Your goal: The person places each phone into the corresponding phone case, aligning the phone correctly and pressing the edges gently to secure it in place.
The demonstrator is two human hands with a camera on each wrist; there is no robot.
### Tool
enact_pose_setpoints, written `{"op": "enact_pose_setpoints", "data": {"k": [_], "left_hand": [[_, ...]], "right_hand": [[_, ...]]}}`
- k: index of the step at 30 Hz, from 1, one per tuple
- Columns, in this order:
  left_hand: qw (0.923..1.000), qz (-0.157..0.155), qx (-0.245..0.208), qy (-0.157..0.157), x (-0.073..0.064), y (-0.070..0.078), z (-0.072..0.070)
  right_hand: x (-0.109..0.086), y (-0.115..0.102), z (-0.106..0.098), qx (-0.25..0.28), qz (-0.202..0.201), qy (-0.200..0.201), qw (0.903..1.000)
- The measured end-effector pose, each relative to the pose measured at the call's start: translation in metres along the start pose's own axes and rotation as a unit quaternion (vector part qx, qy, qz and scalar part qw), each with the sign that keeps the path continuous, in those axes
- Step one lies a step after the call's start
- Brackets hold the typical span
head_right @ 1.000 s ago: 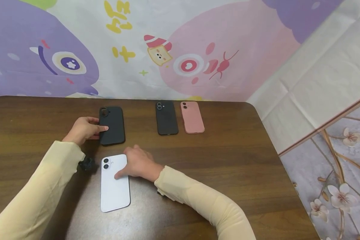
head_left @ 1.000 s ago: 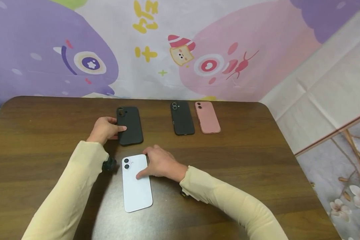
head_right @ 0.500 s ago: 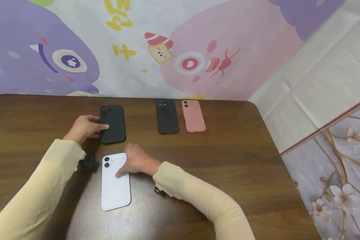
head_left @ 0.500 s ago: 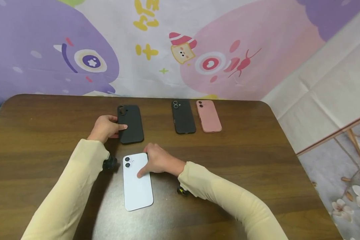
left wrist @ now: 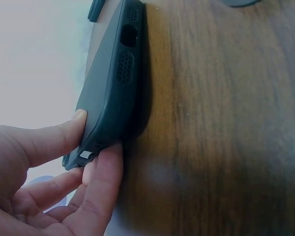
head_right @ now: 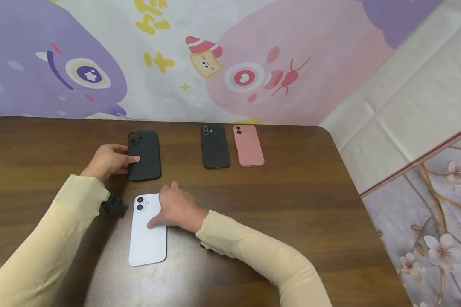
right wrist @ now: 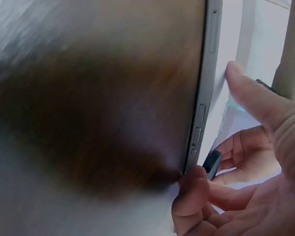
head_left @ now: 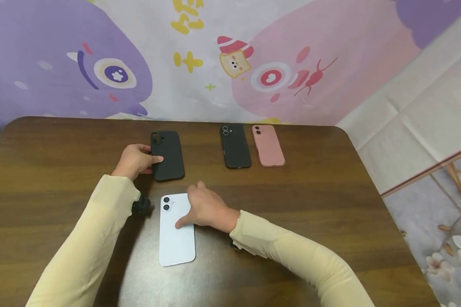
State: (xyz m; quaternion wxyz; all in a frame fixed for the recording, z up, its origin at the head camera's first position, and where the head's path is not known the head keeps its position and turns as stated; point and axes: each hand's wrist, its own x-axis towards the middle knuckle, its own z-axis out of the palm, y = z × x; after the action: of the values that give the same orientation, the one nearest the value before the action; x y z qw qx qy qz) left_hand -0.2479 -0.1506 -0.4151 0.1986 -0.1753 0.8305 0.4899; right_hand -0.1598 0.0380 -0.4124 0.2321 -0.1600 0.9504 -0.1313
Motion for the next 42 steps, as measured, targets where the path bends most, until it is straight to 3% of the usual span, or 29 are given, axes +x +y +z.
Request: {"op": "enact_pose_setpoints", "data": {"k": [6,11,20,24,28,33,35,40,42], "left_hand": [[0.9999,0.002,-0.011,0.001,0.000,-0.001,0.000],[0.9998,0.008,-0.016,0.002,0.001,-0.002,0.000],[0.9998,0.001,-0.021,-0.002,0.002,0.000,0.000],[0.9997,-0.003,-0.023,-0.005,0.002,0.000,-0.001],[0.9996,-0.003,-0.028,-0.007,0.001,0.001,-0.001],[0.9994,-0.001,-0.035,-0.007,0.001,0.001,-0.001],[0.9993,-0.001,-0.037,-0.006,0.001,0.000,0.000],[0.9992,-0.004,-0.039,-0.006,0.002,-0.001,-0.001],[0.9993,-0.004,-0.036,-0.005,0.002,-0.001,-0.001]], "right_hand": [[0.002,-0.002,0.002,0.013,0.008,-0.003,0.9999],[0.010,0.000,0.001,0.054,0.022,-0.023,0.9980],[0.018,0.002,-0.004,0.073,0.046,-0.064,0.9943],[0.013,0.003,-0.006,0.136,0.056,-0.069,0.9868],[0.006,0.005,-0.008,0.242,0.073,-0.058,0.9659],[0.001,0.011,-0.004,0.400,0.066,-0.066,0.9118],[0.000,0.013,-0.001,0.438,0.056,-0.072,0.8943],[-0.004,0.017,0.005,0.472,0.030,-0.070,0.8782],[-0.006,0.017,0.008,0.500,0.028,-0.069,0.8627]]}}
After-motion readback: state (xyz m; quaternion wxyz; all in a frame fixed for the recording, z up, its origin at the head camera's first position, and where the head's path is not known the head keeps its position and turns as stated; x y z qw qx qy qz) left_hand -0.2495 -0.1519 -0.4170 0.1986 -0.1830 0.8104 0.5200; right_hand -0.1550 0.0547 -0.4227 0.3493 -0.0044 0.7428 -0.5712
